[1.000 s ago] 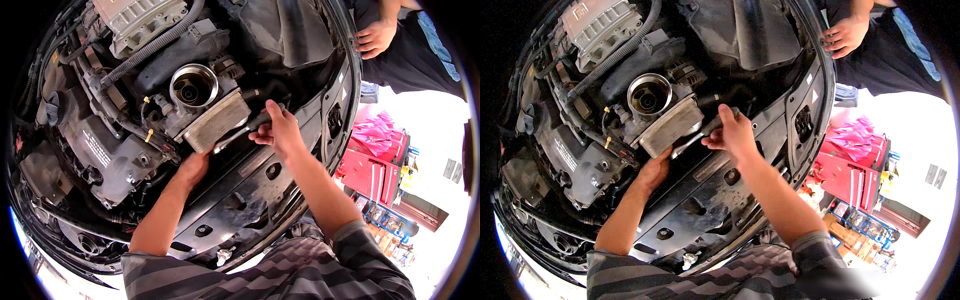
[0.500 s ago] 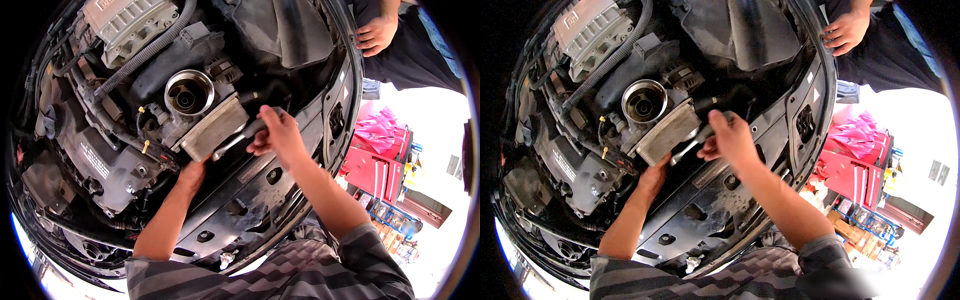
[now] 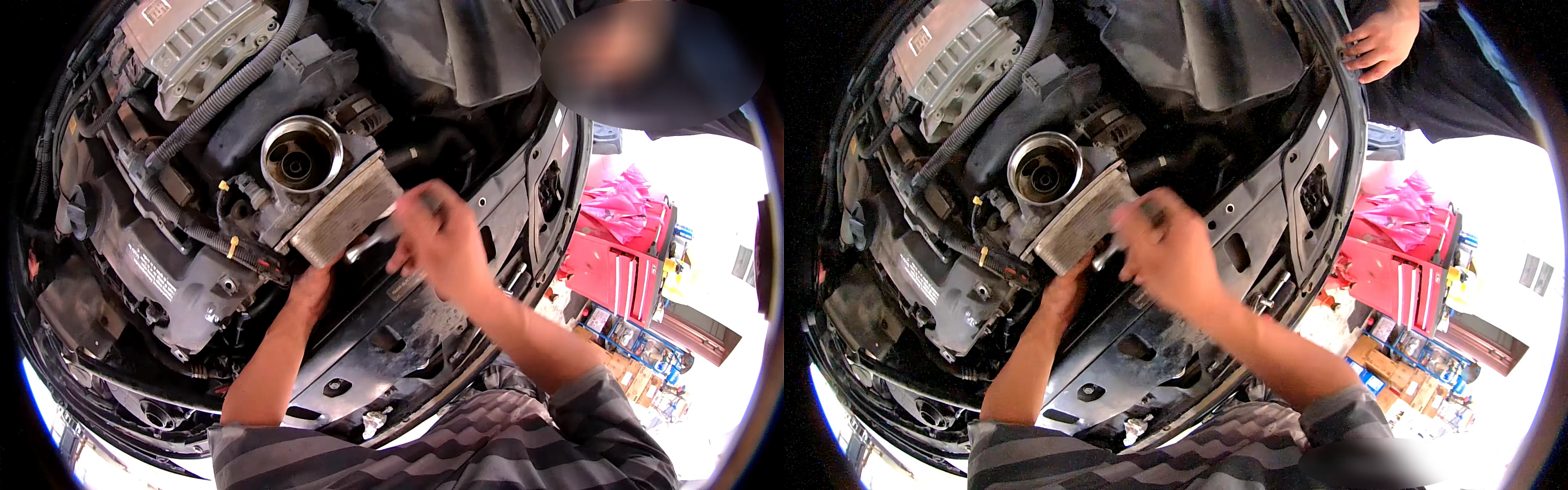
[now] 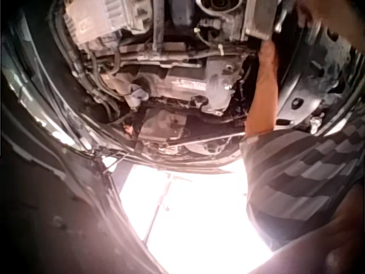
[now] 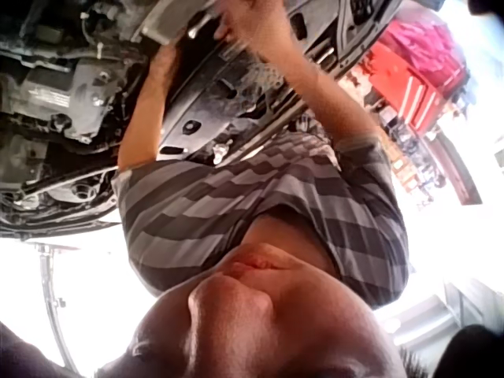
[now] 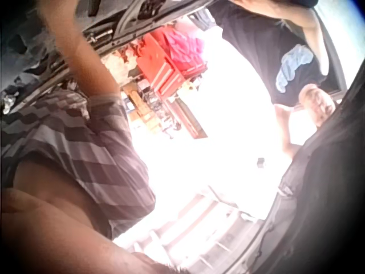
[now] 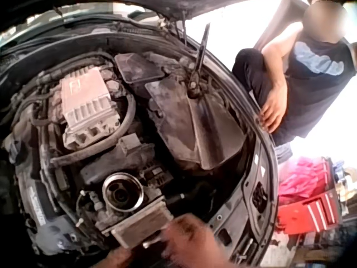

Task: The person works on a car engine with the hood open, using a wrench to tighten bolts on a metal component near the intake. The person holds the component with one hand while turning the wrench with the other, then places the tool on the ground.

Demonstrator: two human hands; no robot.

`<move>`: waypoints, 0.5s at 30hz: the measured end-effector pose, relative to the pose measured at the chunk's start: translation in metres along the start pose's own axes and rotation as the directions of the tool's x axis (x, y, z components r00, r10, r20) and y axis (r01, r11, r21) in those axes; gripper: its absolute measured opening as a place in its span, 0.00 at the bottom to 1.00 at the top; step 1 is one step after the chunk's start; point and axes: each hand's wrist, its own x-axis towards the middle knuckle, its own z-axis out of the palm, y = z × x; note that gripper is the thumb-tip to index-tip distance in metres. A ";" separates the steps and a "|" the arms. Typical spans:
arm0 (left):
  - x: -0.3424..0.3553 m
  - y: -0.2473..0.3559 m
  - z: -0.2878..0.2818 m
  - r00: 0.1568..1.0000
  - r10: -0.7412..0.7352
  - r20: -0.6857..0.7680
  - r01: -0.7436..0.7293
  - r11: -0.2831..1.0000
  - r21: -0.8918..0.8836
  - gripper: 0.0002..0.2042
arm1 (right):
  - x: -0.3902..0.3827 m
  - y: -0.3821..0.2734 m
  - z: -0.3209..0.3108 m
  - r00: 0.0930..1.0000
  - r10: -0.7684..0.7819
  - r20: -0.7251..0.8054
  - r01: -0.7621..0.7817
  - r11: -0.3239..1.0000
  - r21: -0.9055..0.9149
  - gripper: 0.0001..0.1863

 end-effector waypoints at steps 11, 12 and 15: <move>-0.007 0.015 0.023 0.982 0.090 0.167 -0.090 0.996 -0.009 0.27 | 0.022 0.021 -0.041 0.993 0.110 -0.041 -0.105 0.989 0.107 0.17; -0.004 0.014 0.020 0.979 0.093 0.184 -0.098 0.995 0.017 0.27 | 0.016 0.017 -0.032 0.997 0.067 -0.046 -0.063 0.993 0.099 0.17; 0.005 0.006 0.000 0.939 0.003 0.343 0.066 0.979 -0.191 0.23 | -0.017 0.001 0.006 0.895 -0.439 0.075 0.425 0.791 -0.440 0.15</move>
